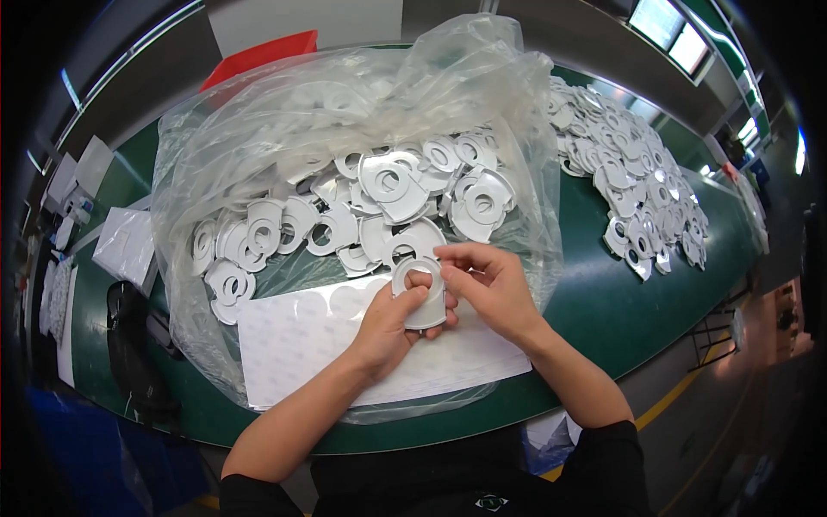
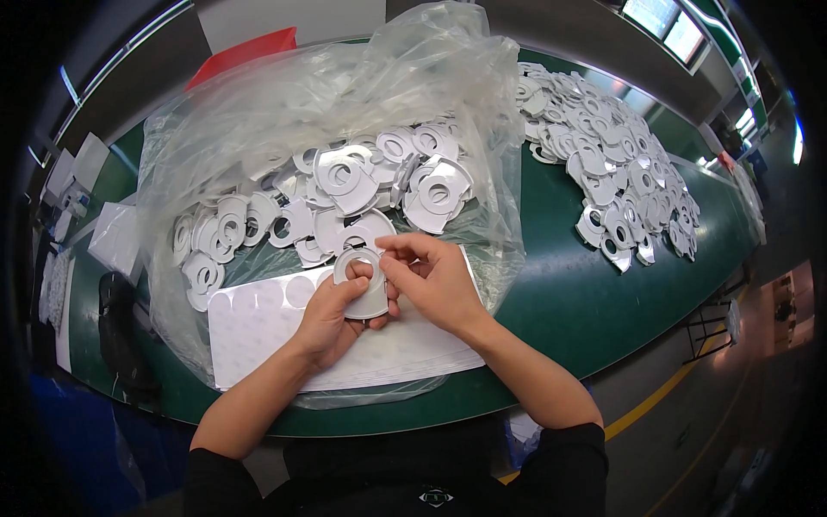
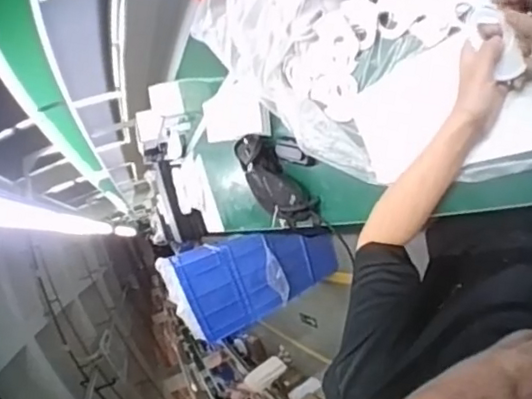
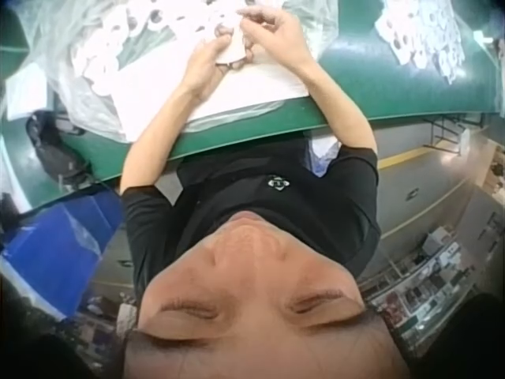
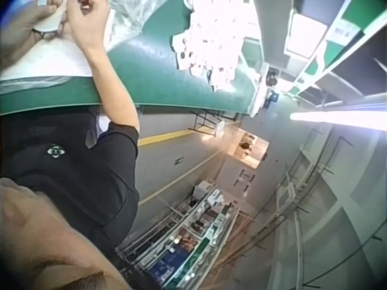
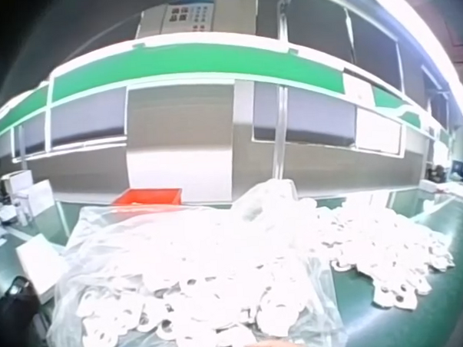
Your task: Applying circular adhesive stickers to white plastic components at a factory assembly station.
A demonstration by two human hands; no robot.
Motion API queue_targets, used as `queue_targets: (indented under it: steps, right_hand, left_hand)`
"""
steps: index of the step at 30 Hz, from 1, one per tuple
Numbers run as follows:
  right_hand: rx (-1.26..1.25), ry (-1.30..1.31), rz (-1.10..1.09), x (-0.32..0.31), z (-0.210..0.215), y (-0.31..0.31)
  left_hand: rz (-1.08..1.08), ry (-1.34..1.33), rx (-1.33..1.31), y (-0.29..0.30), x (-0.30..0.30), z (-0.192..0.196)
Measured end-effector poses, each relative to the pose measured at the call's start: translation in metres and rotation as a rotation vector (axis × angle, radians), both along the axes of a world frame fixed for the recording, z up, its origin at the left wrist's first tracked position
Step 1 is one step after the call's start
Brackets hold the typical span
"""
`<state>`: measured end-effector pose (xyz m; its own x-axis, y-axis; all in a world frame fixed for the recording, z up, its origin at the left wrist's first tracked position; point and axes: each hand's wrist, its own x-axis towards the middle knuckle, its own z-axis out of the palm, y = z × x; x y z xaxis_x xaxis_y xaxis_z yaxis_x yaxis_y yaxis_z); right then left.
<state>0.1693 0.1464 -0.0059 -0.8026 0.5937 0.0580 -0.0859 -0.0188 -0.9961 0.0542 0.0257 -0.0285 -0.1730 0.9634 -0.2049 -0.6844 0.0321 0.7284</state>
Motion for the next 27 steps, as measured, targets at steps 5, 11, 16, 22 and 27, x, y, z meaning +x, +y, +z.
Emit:
queue_targets:
  steps: [5, 11, 16, 22, 27]
  right_hand:
    - [-0.055, -0.054, 0.021, 0.0, 0.001, 0.0]
    - [-0.019, -0.135, -0.054, 0.001, 0.002, 0.0]
    - [0.041, -0.136, -0.124, -0.004, 0.012, -0.008]
    - [0.599, -0.378, -0.261, -0.002, 0.014, -0.014]
    - [0.923, -0.371, -0.224, 0.002, 0.016, -0.01]
  left_hand:
    - [-0.026, 0.089, 0.003, 0.0, 0.002, 0.001]
    - [-0.055, 0.225, 0.031, 0.001, 0.007, -0.001]
    - [-0.12, 0.31, 0.079, -0.002, 0.004, -0.011]
    - [-0.12, 0.294, 0.014, -0.001, 0.008, -0.004]
    - [-0.096, 0.164, -0.037, 0.0, 0.004, -0.005]
